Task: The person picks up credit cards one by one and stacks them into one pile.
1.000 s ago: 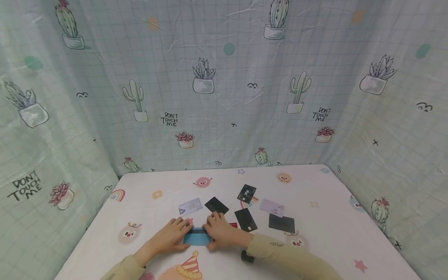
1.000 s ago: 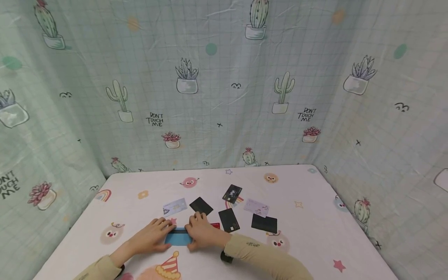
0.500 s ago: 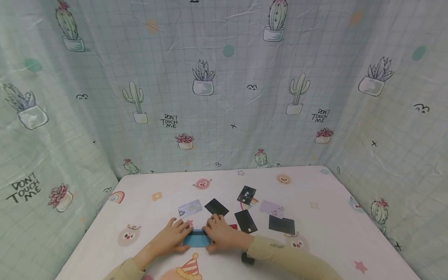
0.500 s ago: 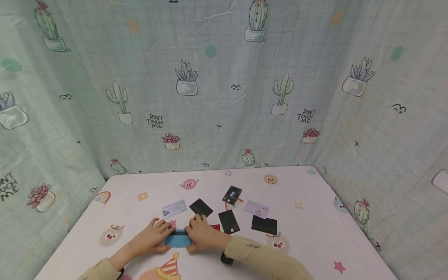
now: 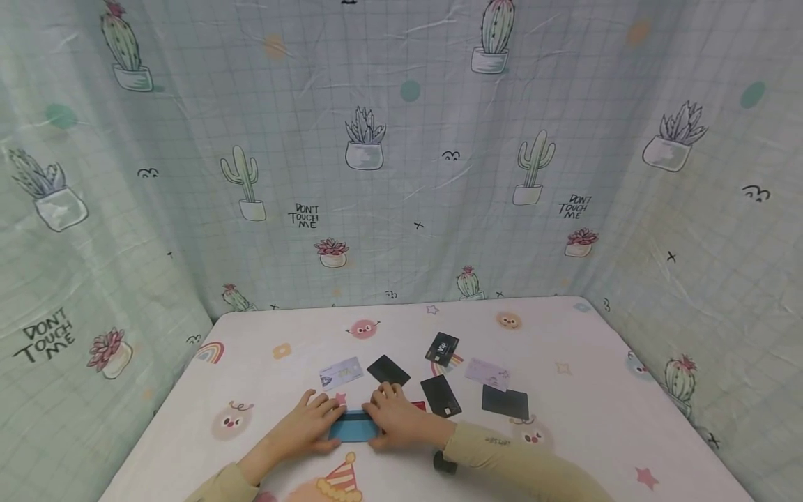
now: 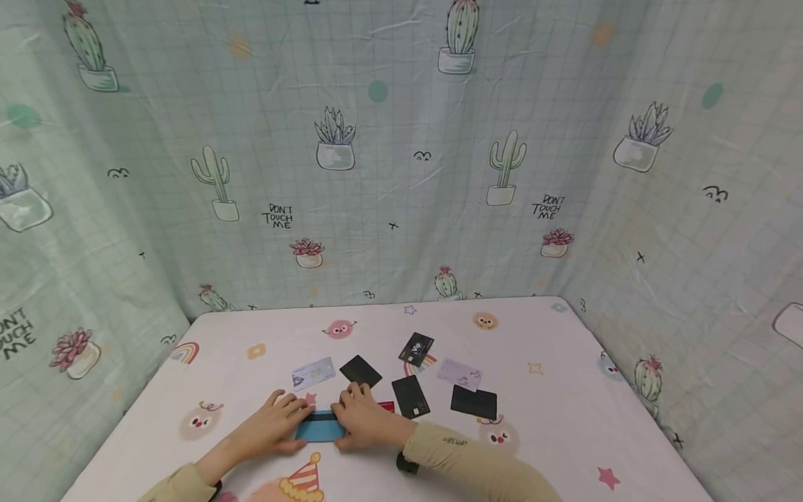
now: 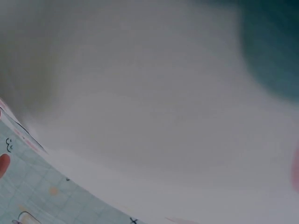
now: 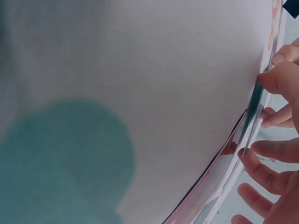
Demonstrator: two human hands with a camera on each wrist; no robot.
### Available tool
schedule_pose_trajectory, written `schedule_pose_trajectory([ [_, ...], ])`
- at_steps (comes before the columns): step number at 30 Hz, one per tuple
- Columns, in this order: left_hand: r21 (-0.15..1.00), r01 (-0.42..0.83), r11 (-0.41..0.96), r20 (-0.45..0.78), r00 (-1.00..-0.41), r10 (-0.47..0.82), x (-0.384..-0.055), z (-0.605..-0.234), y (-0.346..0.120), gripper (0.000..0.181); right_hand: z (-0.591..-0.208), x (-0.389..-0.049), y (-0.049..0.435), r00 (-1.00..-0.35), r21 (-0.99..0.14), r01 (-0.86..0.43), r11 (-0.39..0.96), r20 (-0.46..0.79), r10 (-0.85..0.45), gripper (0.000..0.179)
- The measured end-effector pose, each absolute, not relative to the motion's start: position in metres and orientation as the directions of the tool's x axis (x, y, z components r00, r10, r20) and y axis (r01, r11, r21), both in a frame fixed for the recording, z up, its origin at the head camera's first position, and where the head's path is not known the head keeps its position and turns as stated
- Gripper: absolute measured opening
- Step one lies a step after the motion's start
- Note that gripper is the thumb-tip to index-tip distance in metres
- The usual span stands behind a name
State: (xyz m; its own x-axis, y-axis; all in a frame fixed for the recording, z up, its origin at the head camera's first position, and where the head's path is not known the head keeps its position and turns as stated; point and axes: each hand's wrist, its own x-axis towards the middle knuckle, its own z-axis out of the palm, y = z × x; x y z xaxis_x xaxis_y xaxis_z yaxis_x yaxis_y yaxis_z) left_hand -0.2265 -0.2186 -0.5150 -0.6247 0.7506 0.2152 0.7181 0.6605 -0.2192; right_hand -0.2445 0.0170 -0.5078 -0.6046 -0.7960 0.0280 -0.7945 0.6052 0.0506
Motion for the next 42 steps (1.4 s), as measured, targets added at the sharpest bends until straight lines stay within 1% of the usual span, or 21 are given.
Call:
schedule_pose_trajectory([
  [4, -0.214, 0.716, 0.664, 0.195, -0.635, 0.748, -0.227, -0.516, -0.22, 0.059, -0.508, -0.244, 0.017, -0.601, 0.061, -0.795, 0.603, 0.047, -0.798, 0.062],
  [13, -0.245, 0.724, 0.645, 0.225, -0.605, 0.764, -0.226, -0.516, -0.221, 0.057, -0.509, -0.245, 0.017, -0.605, 0.072, -0.791, 0.608, 0.063, -0.794, 0.063],
  [23, -0.244, 0.724, 0.645, 0.254, -0.594, 0.763, -0.225, -0.517, -0.222, 0.056, -0.507, -0.246, 0.02, -0.607, 0.082, -0.787, 0.611, 0.065, -0.792, 0.064],
  [32, -0.258, 0.719, 0.646, 0.277, -0.585, 0.762, -0.222, -0.513, -0.22, 0.055, -0.504, -0.245, 0.024, -0.627, 0.029, -0.776, 0.63, 0.075, -0.776, 0.064],
  [42, -0.259, 0.722, 0.642, 0.296, -0.573, 0.764, -0.221, -0.515, -0.218, 0.053, -0.505, -0.245, 0.03, -0.629, -0.002, -0.775, 0.632, 0.09, -0.772, 0.063],
])
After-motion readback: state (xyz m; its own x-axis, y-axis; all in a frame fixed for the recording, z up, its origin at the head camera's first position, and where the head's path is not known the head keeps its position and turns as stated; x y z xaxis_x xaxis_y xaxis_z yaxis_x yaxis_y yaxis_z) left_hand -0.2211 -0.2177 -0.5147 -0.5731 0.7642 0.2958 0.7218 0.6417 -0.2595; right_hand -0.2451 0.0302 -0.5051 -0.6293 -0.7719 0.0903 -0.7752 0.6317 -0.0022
